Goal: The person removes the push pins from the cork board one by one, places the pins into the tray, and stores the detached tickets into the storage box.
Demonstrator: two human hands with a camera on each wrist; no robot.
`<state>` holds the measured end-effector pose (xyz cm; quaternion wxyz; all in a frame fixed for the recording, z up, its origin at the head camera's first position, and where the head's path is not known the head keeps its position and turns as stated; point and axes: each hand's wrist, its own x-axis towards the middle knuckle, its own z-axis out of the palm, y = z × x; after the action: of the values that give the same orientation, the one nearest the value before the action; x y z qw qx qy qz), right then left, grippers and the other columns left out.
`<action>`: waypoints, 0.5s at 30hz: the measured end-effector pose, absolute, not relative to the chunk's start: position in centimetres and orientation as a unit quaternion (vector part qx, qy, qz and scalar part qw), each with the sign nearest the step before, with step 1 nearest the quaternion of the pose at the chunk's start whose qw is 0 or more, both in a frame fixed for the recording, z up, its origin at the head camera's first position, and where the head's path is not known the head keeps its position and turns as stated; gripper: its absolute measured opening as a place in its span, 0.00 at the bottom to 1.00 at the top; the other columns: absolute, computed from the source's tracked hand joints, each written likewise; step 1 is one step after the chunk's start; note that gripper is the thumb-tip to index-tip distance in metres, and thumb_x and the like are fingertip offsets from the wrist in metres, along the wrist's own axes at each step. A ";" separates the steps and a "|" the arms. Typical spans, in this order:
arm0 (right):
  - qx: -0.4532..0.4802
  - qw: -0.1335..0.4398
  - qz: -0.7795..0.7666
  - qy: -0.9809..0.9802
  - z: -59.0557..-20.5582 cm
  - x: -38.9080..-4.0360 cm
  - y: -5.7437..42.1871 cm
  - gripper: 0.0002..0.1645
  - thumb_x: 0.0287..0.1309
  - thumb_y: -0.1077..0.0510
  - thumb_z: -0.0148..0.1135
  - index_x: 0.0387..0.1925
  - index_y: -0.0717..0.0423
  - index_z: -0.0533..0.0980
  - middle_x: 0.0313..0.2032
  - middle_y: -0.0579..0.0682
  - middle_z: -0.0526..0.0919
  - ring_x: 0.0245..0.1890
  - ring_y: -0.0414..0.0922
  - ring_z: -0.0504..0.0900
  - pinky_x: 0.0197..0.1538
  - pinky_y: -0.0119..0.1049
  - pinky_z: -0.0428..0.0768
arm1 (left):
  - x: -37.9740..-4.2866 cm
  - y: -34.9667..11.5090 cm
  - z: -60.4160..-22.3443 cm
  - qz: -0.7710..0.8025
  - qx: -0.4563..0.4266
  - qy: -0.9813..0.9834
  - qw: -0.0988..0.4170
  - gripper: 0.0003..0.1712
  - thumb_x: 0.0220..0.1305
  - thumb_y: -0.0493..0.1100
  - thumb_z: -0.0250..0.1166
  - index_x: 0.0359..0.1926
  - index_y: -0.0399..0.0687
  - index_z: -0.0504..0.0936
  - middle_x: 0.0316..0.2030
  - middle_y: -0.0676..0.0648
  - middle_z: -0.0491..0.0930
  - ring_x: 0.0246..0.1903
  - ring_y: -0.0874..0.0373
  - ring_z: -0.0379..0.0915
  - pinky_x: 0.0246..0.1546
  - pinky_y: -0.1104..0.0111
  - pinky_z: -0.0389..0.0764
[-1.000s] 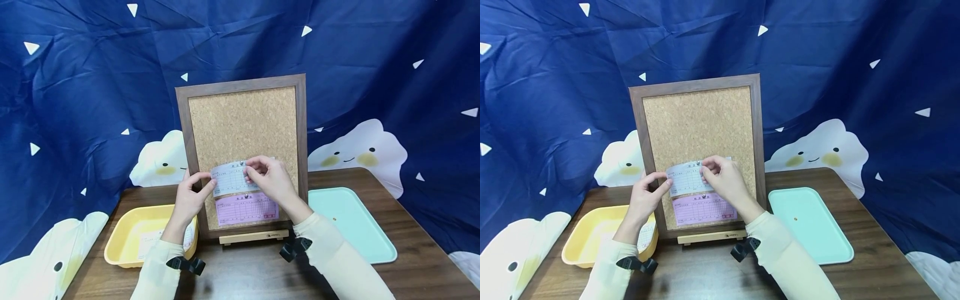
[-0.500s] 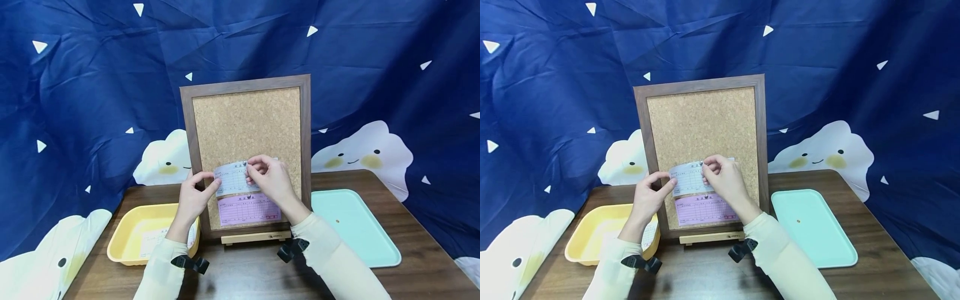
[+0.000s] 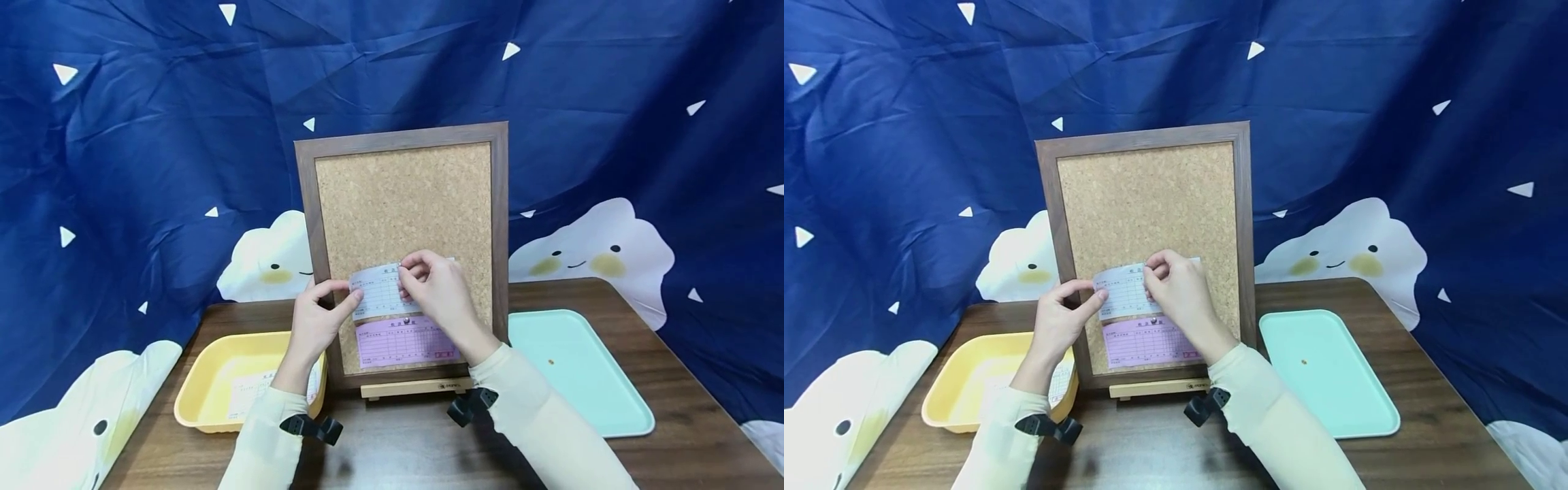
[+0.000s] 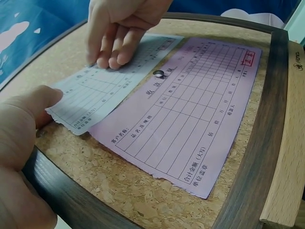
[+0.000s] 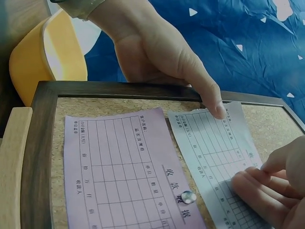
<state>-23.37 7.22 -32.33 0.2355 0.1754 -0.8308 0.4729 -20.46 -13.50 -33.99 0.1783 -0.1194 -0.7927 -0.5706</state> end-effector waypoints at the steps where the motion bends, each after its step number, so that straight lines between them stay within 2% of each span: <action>1: 0.176 0.241 0.462 -0.835 -32.2 -23.4 7.2 0.02 0.57 0.59 0.62 0.32 0.53 0.78 0.20 0.40 0.82 0.16 0.34 0.79 0.22 0.29 0.77 | -20.5 -13.5 -34.0 -0.572 -0.120 -0.791 0.180 0.13 0.55 0.44 0.72 0.40 0.43 0.85 0.43 0.43 0.80 0.54 0.55 0.64 0.56 0.58 0.64; 5: 0.176 0.260 0.428 -0.848 -31.9 -23.5 6.9 0.02 0.56 0.59 0.62 0.30 0.53 0.78 0.18 0.40 0.82 0.13 0.31 0.76 0.21 0.29 0.75 | -20.5 -13.6 -34.1 -0.579 -0.119 -0.787 0.175 0.13 0.55 0.43 0.72 0.41 0.42 0.85 0.43 0.44 0.79 0.47 0.58 0.65 0.48 0.64 0.68; 9: 0.171 0.281 0.394 -0.858 -31.8 -23.4 6.8 0.03 0.55 0.58 0.63 0.29 0.52 0.78 0.19 0.39 0.82 0.13 0.31 0.75 0.22 0.29 0.75 | -20.3 -13.5 -34.1 -0.581 -0.114 -0.787 0.172 0.13 0.55 0.42 0.71 0.41 0.41 0.85 0.43 0.44 0.80 0.46 0.59 0.66 0.46 0.65 0.69; 15: 0.165 0.306 0.374 -0.860 -31.8 -23.3 6.8 0.02 0.52 0.58 0.63 0.28 0.51 0.78 0.17 0.37 0.81 0.13 0.30 0.74 0.25 0.31 0.77 | -20.4 -13.4 -34.3 -0.577 -0.114 -0.789 0.176 0.13 0.56 0.42 0.71 0.41 0.41 0.85 0.44 0.45 0.76 0.45 0.60 0.65 0.44 0.66 0.69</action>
<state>-23.34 6.78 -31.84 0.3060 0.1652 -0.8599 0.3737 -20.36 -13.40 -34.29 0.1757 -0.1139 -0.7891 -0.5775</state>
